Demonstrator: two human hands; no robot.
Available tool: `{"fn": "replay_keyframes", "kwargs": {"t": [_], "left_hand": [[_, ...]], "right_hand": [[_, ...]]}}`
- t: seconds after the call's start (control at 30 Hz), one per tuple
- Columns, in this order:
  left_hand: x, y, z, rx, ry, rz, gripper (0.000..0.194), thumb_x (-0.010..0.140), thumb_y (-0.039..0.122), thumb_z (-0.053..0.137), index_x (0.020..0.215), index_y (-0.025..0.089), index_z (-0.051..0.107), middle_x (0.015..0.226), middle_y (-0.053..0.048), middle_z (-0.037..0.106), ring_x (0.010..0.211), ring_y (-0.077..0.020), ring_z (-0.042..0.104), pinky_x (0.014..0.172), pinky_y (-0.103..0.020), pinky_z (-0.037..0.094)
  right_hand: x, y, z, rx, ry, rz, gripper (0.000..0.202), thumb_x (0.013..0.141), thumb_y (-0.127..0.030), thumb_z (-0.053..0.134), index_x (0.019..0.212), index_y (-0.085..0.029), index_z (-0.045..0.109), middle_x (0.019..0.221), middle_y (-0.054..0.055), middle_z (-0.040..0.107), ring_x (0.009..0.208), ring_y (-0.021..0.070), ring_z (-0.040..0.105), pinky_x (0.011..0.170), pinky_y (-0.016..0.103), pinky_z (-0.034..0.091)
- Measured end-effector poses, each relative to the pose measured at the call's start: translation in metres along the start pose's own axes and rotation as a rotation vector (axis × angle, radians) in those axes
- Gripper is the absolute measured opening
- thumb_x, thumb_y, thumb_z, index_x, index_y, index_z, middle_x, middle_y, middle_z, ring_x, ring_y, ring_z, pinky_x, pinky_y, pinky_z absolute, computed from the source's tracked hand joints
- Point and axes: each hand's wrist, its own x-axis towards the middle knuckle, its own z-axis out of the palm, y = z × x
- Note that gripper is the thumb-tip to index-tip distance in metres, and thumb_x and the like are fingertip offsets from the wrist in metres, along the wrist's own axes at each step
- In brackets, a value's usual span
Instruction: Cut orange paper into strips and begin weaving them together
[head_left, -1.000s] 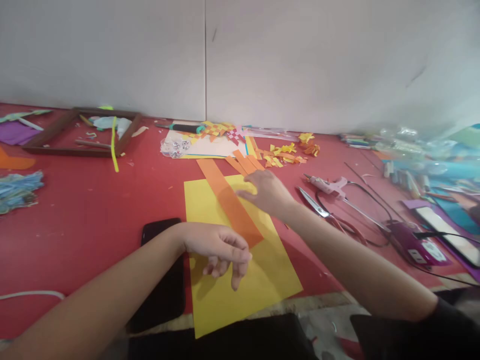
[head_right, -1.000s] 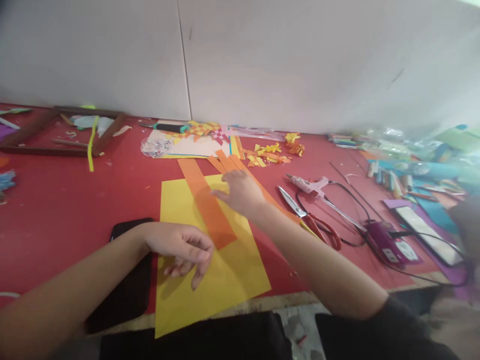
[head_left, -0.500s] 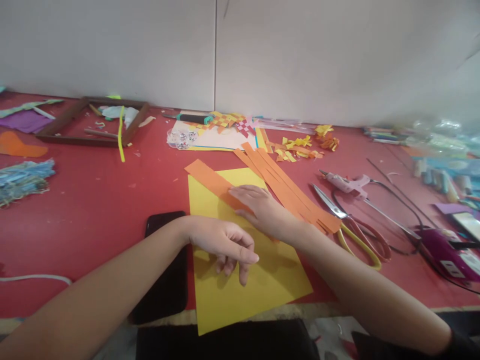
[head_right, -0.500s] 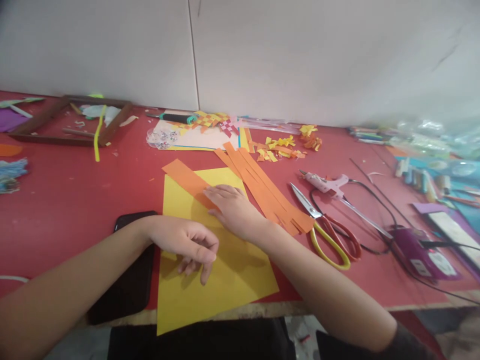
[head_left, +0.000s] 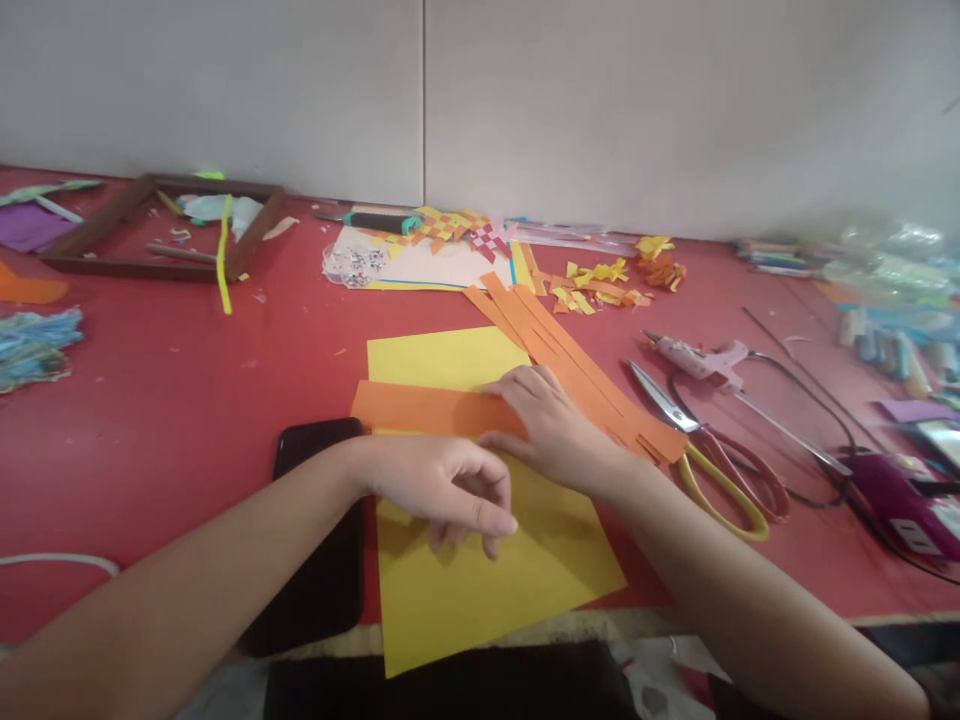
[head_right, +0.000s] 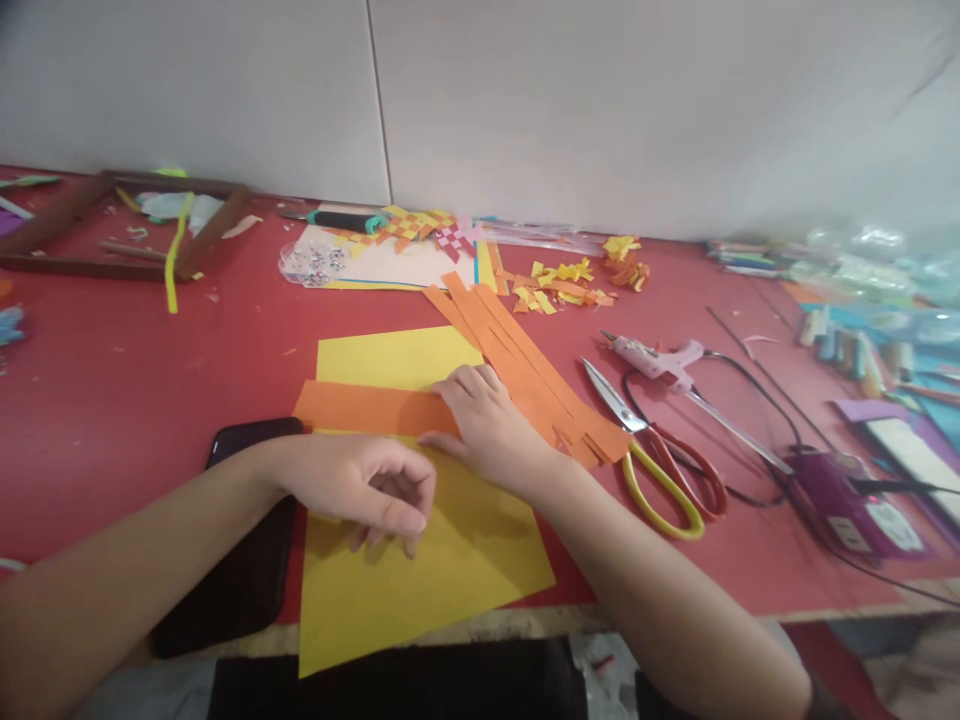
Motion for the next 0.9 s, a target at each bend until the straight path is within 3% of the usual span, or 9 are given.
{"fn": "replay_keyframes", "kwargs": {"t": [0.07, 0.13, 0.2, 0.23, 0.3, 0.4, 0.57, 0.73, 0.9], "left_hand": [[0.003, -0.001, 0.003, 0.01, 0.25, 0.139, 0.031, 0.086, 0.048, 0.067, 0.084, 0.019, 0.058, 0.082, -0.001, 0.071, 0.046, -0.0063, 0.053, 0.046, -0.021, 0.043], [0.007, -0.003, 0.002, -0.052, 0.642, 0.381, 0.031, 0.09, 0.047, 0.061, 0.076, 0.019, 0.054, 0.068, 0.003, 0.062, 0.042, -0.0051, 0.042, 0.042, -0.02, 0.034], [0.009, -0.004, -0.002, -0.1, 1.0, 0.588, 0.031, 0.094, 0.043, 0.053, 0.073, 0.02, 0.05, 0.061, 0.005, 0.053, 0.045, -0.0064, 0.04, 0.046, -0.021, 0.033], [0.01, -0.005, -0.004, -0.054, 1.151, 0.636, 0.031, 0.095, 0.04, 0.052, 0.071, 0.02, 0.049, 0.062, 0.005, 0.052, 0.049, -0.0074, 0.042, 0.05, -0.022, 0.035], [0.01, -0.005, -0.008, 0.086, 1.336, 0.642, 0.029, 0.096, 0.036, 0.052, 0.072, 0.02, 0.051, 0.067, 0.003, 0.056, 0.06, -0.0103, 0.051, 0.061, -0.024, 0.041], [0.01, -0.005, -0.008, 0.317, 1.443, 0.562, 0.022, 0.099, 0.038, 0.047, 0.088, 0.021, 0.057, 0.087, -0.003, 0.067, 0.086, -0.0169, 0.062, 0.081, -0.03, 0.045], [0.014, -0.009, -0.004, 0.626, 1.515, 0.382, 0.032, 0.095, 0.049, 0.053, 0.114, 0.023, 0.057, 0.117, -0.007, 0.069, 0.118, -0.0273, 0.057, 0.109, -0.047, 0.027], [0.017, -0.016, -0.008, 0.512, 1.482, 0.479, 0.039, 0.089, 0.047, 0.063, 0.117, 0.022, 0.053, 0.12, -0.008, 0.064, 0.122, -0.0265, 0.055, 0.108, -0.045, 0.034], [0.021, -0.02, -0.014, 0.204, 1.434, 0.628, 0.054, 0.084, 0.045, 0.069, 0.127, 0.025, 0.044, 0.142, -0.012, 0.047, 0.131, -0.0273, 0.048, 0.108, -0.045, 0.038]], "right_hand": [[-0.001, 0.003, 0.002, 0.006, -0.018, 0.012, 0.028, 0.088, -0.033, 0.066, 0.111, -0.018, 0.059, 0.109, 0.014, 0.06, 0.106, 0.0304, 0.051, 0.093, 0.049, 0.047], [-0.003, 0.005, 0.001, 0.038, -0.03, 0.021, 0.022, 0.087, -0.033, 0.066, 0.103, -0.02, 0.058, 0.106, 0.012, 0.058, 0.102, 0.0288, 0.05, 0.09, 0.047, 0.048], [-0.005, 0.006, 0.0, 0.075, -0.034, 0.031, 0.019, 0.087, -0.032, 0.067, 0.097, -0.022, 0.055, 0.105, 0.01, 0.058, 0.102, 0.0275, 0.051, 0.09, 0.045, 0.047], [-0.006, 0.006, 0.0, 0.087, -0.037, 0.034, 0.018, 0.087, -0.03, 0.067, 0.096, -0.022, 0.053, 0.105, 0.009, 0.059, 0.103, 0.027, 0.052, 0.09, 0.044, 0.046], [-0.006, 0.007, -0.003, 0.095, -0.031, 0.023, 0.013, 0.089, -0.024, 0.062, 0.095, -0.022, 0.051, 0.101, 0.008, 0.062, 0.101, 0.0257, 0.054, 0.09, 0.043, 0.044], [-0.004, 0.007, -0.008, 0.087, 0.055, -0.007, 0.009, 0.094, -0.017, 0.048, 0.101, -0.022, 0.052, 0.098, 0.006, 0.067, 0.095, 0.0233, 0.06, 0.088, 0.042, 0.042], [-0.004, 0.009, -0.015, 0.012, 0.459, 0.069, 0.018, 0.096, -0.018, 0.041, 0.102, -0.024, 0.057, 0.095, 0.006, 0.069, 0.09, 0.0237, 0.062, 0.084, 0.042, 0.044], [-0.009, 0.016, -0.012, 0.065, 0.698, 0.156, 0.02, 0.085, -0.014, 0.046, 0.094, -0.024, 0.06, 0.086, 0.006, 0.063, 0.09, 0.0255, 0.06, 0.084, 0.044, 0.046], [-0.007, 0.025, -0.004, 0.282, 0.894, 0.01, 0.02, 0.079, -0.011, 0.048, 0.088, -0.025, 0.059, 0.084, 0.004, 0.06, 0.082, 0.0237, 0.056, 0.076, 0.042, 0.045]]}}
